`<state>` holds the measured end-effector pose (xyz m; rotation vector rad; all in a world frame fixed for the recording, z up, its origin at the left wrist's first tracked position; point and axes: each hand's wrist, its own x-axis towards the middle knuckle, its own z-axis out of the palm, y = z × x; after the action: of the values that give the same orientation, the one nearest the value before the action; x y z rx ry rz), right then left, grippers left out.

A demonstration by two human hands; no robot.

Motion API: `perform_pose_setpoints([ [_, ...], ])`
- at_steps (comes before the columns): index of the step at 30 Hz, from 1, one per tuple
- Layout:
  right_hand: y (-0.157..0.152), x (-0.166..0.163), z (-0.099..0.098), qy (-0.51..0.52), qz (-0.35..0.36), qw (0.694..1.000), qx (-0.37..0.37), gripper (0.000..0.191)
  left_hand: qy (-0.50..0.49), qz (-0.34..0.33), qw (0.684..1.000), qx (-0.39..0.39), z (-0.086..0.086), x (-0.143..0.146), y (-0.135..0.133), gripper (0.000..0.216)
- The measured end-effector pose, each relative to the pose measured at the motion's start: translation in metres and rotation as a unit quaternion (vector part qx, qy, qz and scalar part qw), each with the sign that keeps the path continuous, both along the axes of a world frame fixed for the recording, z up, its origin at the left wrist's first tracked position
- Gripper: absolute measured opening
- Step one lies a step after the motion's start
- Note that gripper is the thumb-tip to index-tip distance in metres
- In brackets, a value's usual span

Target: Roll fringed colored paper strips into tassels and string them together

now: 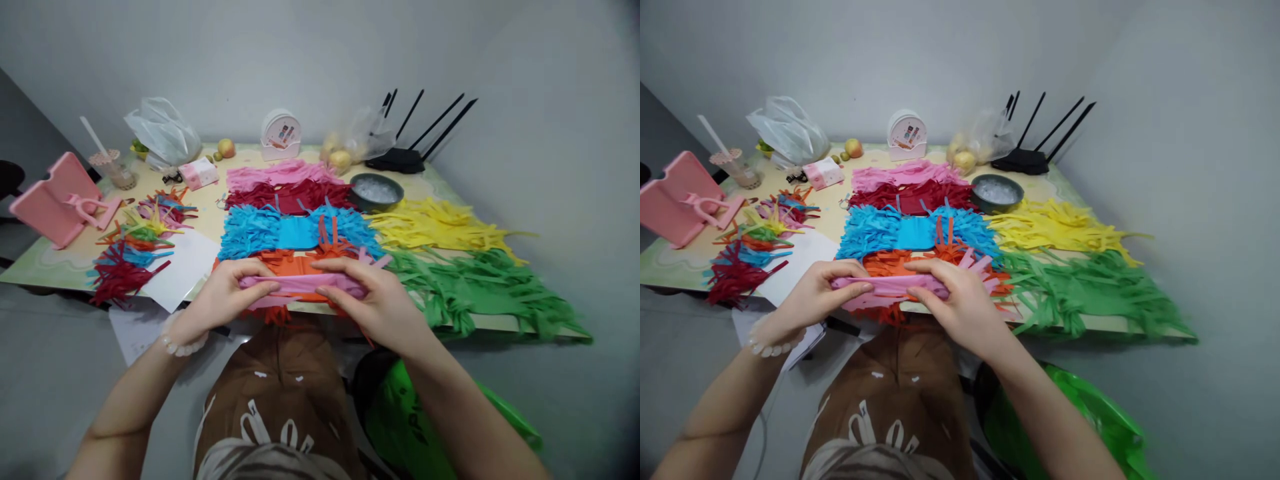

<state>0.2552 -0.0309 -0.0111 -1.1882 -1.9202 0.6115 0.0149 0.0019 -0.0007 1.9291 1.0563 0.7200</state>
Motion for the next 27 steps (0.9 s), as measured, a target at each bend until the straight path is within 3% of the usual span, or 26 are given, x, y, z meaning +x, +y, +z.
perform_pose_setpoints([
  [2,0.000,-0.001,0.001,0.015,-0.012,0.999,-0.033,0.010,-0.024,0.012,1.000,-0.003,0.000,0.002,-0.002,0.018],
  [4,0.000,-0.002,0.000,0.042,-0.025,0.996,-0.073,0.016,-0.062,0.016,0.997,-0.046,0.000,0.003,-0.004,0.019],
  [8,-0.001,-0.004,-0.009,0.189,-0.006,0.970,-0.151,0.013,-0.159,0.010,0.978,-0.134,-0.004,0.002,-0.007,0.020],
  [13,0.000,-0.008,-0.023,0.316,0.010,0.934,-0.166,0.010,-0.251,0.006,0.951,-0.177,-0.014,0.000,-0.006,0.020],
  [17,0.001,-0.009,-0.025,0.295,0.006,0.944,-0.150,0.010,-0.286,0.012,0.943,-0.172,-0.020,-0.001,-0.004,0.017],
  [24,-0.002,-0.010,-0.019,0.197,-0.010,0.976,-0.088,0.016,-0.186,-0.002,0.982,-0.030,-0.018,-0.004,-0.009,0.030],
  [27,-0.004,-0.011,-0.017,0.156,0.005,0.986,-0.058,0.014,-0.178,0.008,0.982,-0.068,-0.014,-0.003,-0.010,0.026],
])
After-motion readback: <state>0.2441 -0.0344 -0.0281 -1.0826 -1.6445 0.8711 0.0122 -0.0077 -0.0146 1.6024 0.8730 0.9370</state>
